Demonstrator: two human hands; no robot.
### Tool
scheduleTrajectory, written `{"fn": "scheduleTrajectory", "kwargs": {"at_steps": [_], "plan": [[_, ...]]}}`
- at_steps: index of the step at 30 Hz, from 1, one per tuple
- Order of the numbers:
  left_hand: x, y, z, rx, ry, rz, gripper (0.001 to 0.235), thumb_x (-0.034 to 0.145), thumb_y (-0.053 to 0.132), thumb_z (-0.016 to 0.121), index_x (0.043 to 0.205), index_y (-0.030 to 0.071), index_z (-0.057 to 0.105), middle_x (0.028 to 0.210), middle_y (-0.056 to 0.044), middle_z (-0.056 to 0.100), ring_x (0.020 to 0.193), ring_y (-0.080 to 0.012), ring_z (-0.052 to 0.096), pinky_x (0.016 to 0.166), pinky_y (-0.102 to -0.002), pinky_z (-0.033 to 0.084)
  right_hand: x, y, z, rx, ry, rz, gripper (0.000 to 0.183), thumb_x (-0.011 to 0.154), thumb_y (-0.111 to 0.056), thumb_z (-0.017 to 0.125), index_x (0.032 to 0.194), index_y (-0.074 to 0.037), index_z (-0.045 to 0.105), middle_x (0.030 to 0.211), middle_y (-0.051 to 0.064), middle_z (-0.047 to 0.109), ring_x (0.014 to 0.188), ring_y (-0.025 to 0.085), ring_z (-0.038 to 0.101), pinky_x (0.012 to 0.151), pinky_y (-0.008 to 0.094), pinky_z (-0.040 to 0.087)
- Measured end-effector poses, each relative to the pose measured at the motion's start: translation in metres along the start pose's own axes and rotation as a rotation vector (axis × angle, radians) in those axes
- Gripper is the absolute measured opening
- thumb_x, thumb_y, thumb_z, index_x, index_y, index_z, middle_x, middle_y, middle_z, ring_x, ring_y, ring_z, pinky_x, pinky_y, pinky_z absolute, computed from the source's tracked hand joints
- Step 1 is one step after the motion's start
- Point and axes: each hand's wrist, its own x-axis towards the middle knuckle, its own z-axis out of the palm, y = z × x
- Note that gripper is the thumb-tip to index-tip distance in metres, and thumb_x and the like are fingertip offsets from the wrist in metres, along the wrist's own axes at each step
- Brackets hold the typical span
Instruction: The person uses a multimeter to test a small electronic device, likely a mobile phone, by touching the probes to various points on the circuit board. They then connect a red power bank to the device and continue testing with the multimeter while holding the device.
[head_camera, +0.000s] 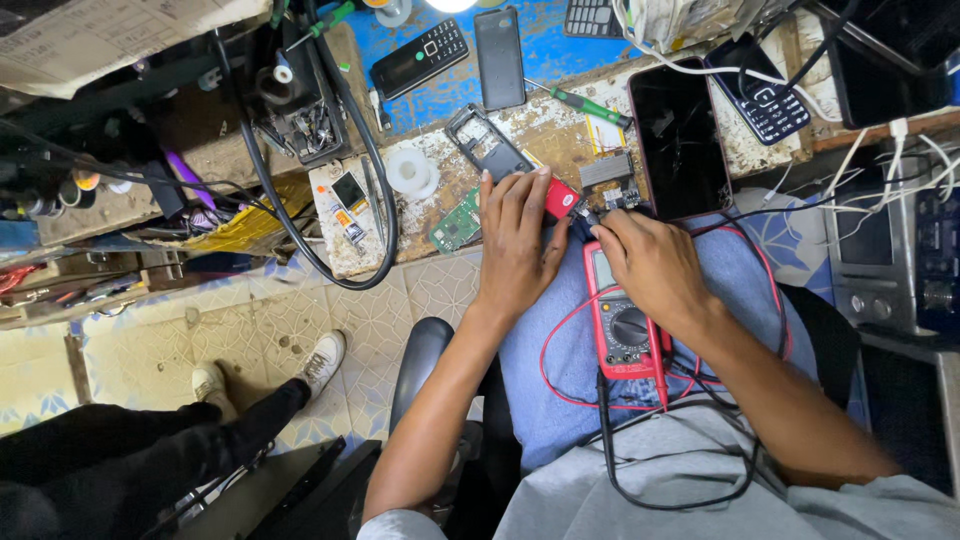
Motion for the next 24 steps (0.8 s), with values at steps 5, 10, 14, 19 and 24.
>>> {"fn": "scheduleTrajectory", "kwargs": {"at_steps": [5,10,14,19,24], "plan": [[0.0,-0.001,-0.006,-0.026,0.059,-0.004,0.071,0.092,0.019,0.077,0.152,0.002,0.045,0.137,-0.019,0.057,0.135,-0.0385,0.051,0.128,-0.058,0.021,0.0,-0.002,-0.004,0.016,-0.016,0.007,0.019,0.107,-0.032,0.057,0.099,-0.016,0.064,0.075,0.012,0.066,0.08,0.04,0.072,0.065,0.049,0.056],[0.009,-0.023,-0.026,0.031,0.189,-0.093,0.069,0.092,0.012,0.077,0.152,0.002,0.045,0.135,-0.021,0.057,0.131,-0.0404,0.051,0.124,-0.061,0.024,-0.002,-0.001,-0.005,0.024,-0.023,0.012,0.019,0.107,-0.031,0.057,0.098,-0.016,0.065,0.075,0.011,0.067,0.077,0.038,0.072,0.067,0.046,0.057],[0.011,-0.046,-0.035,0.229,0.232,-0.183,0.066,0.092,0.009,0.076,0.15,-0.001,0.046,0.134,-0.02,0.057,0.13,-0.0379,0.051,0.123,-0.06,0.023,-0.003,-0.002,-0.007,0.018,-0.032,0.019,0.02,0.107,-0.033,0.057,0.098,-0.017,0.065,0.075,0.01,0.067,0.077,0.037,0.072,0.066,0.046,0.057],[0.012,-0.052,-0.029,0.32,0.232,-0.194,0.064,0.09,0.009,0.078,0.146,0.0,0.049,0.133,-0.018,0.059,0.129,-0.0363,0.052,0.124,-0.061,0.022,-0.004,-0.001,-0.009,0.035,-0.053,0.008,0.018,0.107,-0.031,0.058,0.099,-0.017,0.065,0.076,0.011,0.067,0.079,0.037,0.072,0.067,0.046,0.057],[0.01,-0.052,-0.023,0.409,0.171,-0.215,0.061,0.088,0.005,0.075,0.145,0.001,0.051,0.136,-0.017,0.057,0.135,-0.0361,0.049,0.126,-0.056,0.018,-0.006,0.001,-0.008,0.005,-0.017,0.0,0.018,0.107,-0.032,0.058,0.1,-0.017,0.066,0.076,0.01,0.068,0.078,0.036,0.072,0.066,0.045,0.057]]}}
